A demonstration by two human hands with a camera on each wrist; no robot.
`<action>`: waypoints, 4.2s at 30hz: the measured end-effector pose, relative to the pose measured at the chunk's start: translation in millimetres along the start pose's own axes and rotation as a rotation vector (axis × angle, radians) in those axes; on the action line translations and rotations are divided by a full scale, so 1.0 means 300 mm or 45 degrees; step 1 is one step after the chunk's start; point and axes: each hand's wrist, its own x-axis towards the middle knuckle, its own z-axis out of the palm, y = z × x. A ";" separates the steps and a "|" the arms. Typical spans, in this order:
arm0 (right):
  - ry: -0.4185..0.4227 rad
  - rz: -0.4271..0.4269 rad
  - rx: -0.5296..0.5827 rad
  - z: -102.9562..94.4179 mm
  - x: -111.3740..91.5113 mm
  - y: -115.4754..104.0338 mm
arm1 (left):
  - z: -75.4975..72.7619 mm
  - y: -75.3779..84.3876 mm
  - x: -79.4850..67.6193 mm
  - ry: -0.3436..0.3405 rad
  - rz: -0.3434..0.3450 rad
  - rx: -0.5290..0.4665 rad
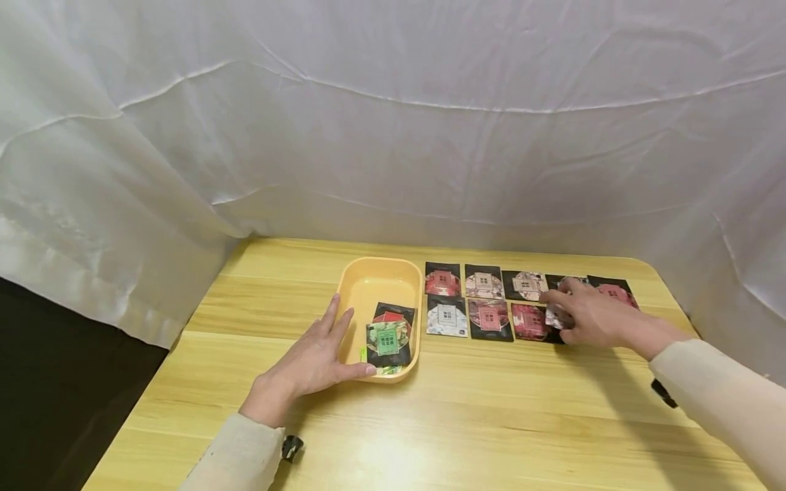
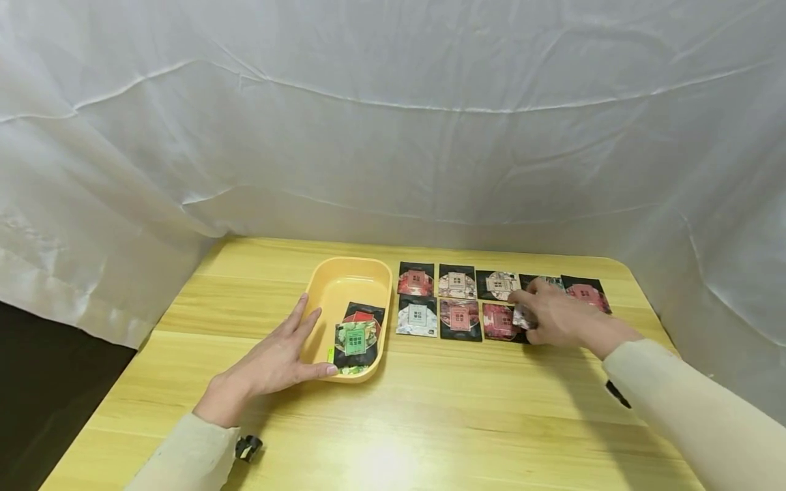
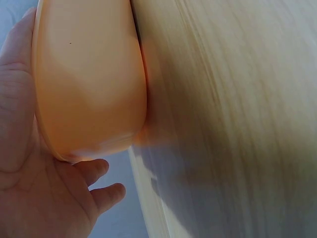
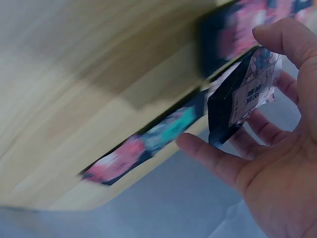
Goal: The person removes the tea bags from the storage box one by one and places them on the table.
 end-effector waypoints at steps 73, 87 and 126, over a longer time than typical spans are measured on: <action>0.227 -0.346 -0.014 -0.025 0.375 -0.698 | 0.002 -0.002 0.007 0.013 0.005 0.002; -0.111 -0.302 -0.153 0.067 0.447 -0.862 | 0.005 -0.008 0.005 0.027 0.054 0.036; -0.059 -0.319 0.017 0.087 0.461 -0.871 | 0.006 -0.008 0.006 0.023 0.036 0.003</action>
